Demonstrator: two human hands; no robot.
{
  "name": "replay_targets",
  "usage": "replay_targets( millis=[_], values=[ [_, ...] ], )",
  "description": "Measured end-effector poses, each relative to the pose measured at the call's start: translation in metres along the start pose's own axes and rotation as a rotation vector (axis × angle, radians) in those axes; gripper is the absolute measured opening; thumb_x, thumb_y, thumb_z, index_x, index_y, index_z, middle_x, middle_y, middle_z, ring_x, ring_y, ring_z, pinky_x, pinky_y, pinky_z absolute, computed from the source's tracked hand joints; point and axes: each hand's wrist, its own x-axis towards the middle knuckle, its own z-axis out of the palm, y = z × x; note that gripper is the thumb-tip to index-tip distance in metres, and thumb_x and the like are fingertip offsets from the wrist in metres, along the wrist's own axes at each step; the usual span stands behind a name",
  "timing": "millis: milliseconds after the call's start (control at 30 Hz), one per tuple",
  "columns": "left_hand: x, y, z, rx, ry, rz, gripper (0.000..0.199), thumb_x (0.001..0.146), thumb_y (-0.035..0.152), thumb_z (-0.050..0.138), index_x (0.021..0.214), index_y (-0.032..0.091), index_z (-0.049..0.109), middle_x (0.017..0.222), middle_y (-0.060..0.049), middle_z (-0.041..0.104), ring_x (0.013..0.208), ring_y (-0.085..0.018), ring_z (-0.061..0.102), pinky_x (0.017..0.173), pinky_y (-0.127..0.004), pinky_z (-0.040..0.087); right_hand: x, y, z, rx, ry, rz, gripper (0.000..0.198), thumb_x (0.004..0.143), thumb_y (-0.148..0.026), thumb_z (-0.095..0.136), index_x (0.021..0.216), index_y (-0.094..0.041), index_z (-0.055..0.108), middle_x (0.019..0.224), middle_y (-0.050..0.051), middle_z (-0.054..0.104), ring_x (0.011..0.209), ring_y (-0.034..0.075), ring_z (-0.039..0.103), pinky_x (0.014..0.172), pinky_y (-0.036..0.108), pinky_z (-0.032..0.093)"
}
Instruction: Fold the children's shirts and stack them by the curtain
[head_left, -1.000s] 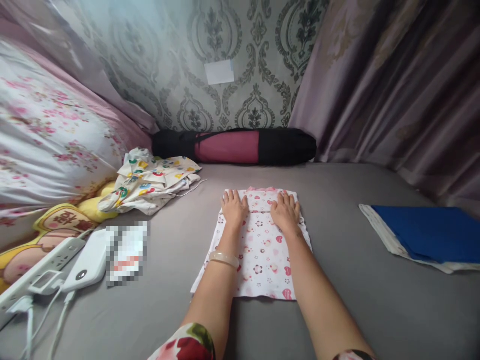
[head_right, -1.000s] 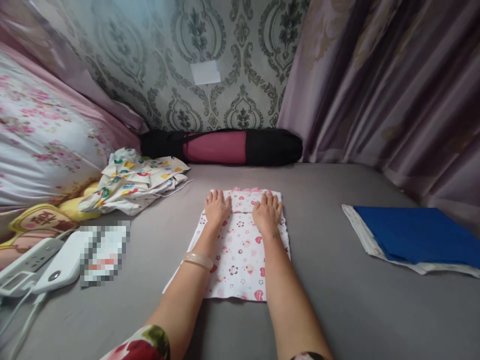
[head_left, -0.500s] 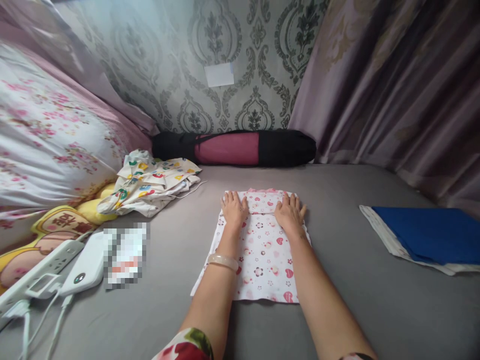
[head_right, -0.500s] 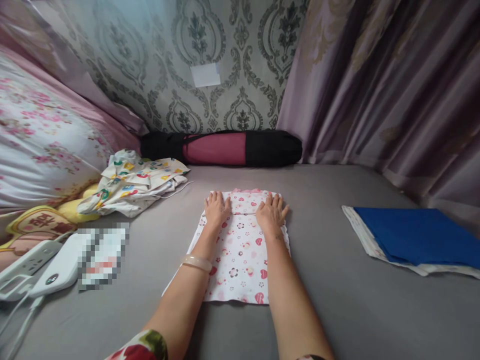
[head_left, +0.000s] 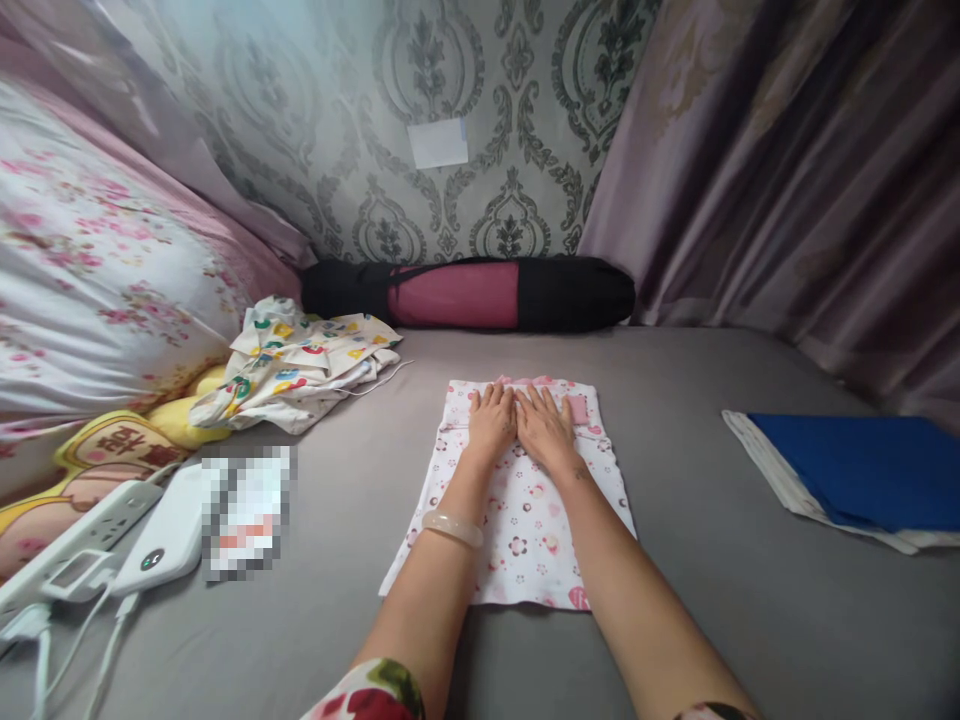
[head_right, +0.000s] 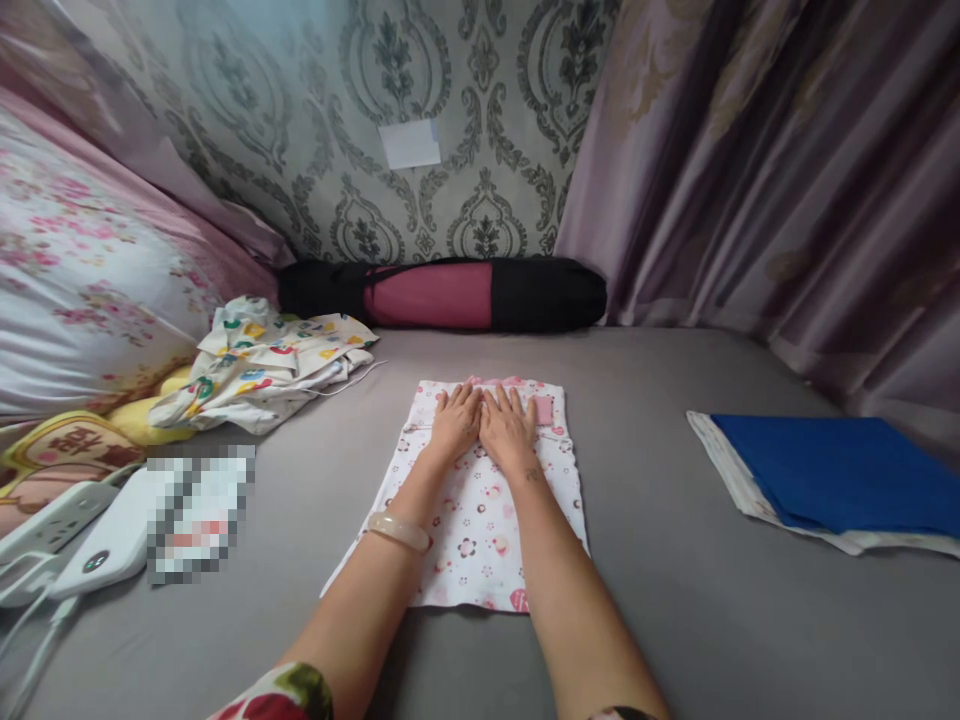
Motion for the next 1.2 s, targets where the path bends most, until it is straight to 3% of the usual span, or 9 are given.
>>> replay_targets(
  millis=[233,400,600,933,1100,1200],
  values=[
    [-0.001,0.001,-0.005,-0.016,0.034,0.003,0.046,0.098,0.027,0.028,0.139,0.018,0.045,0.15,-0.008,0.042,0.14,-0.022,0.036,0.117,-0.045,0.022,0.001,0.001,-0.003,0.024,-0.004,0.019,0.05,0.1,-0.033,0.023,0.147,-0.024,0.039,0.155,0.003,0.032,0.143,0.024,0.023,0.116,0.051,0.009],
    [-0.001,0.0,-0.007,-0.007,0.147,-0.095,0.049,0.099,0.034,0.026,0.142,0.017,0.042,0.152,-0.011,0.039,0.142,-0.023,0.031,0.118,-0.045,0.019,0.0,0.005,-0.004,0.011,0.116,0.162,0.052,0.099,-0.036,0.026,0.148,-0.023,0.036,0.156,0.007,0.03,0.145,0.029,0.017,0.114,0.056,0.007],
    [-0.001,0.0,-0.002,0.02,0.004,-0.122,0.054,0.098,0.043,0.026,0.144,0.019,0.04,0.151,-0.013,0.039,0.142,-0.027,0.03,0.117,-0.05,0.019,-0.001,0.008,-0.001,-0.011,0.061,0.22,0.052,0.099,-0.037,0.024,0.146,-0.023,0.041,0.157,0.008,0.028,0.145,0.03,0.016,0.112,0.059,0.01],
    [-0.002,-0.001,-0.001,0.001,0.049,-0.115,0.051,0.098,0.04,0.027,0.141,0.018,0.045,0.149,-0.013,0.042,0.141,-0.027,0.032,0.117,-0.049,0.021,0.0,0.01,-0.003,0.019,0.07,0.211,0.051,0.098,-0.036,0.026,0.144,-0.023,0.044,0.156,0.007,0.031,0.144,0.029,0.021,0.113,0.056,0.012],
    [-0.001,-0.006,-0.006,0.021,0.139,-0.229,0.049,0.098,0.034,0.025,0.138,0.017,0.047,0.148,-0.012,0.043,0.14,-0.024,0.034,0.118,-0.047,0.019,0.003,0.02,-0.005,0.048,0.106,0.301,0.052,0.098,-0.033,0.026,0.146,-0.02,0.041,0.155,0.012,0.032,0.144,0.027,0.019,0.113,0.056,0.012],
    [-0.002,-0.01,-0.01,0.02,0.12,-0.31,0.05,0.097,0.035,0.027,0.138,0.014,0.047,0.149,-0.014,0.042,0.141,-0.026,0.033,0.118,-0.049,0.019,0.003,0.026,-0.004,0.035,0.127,0.371,0.053,0.098,-0.033,0.027,0.146,-0.017,0.039,0.155,0.015,0.03,0.144,0.03,0.018,0.112,0.059,0.013]
  ],
)
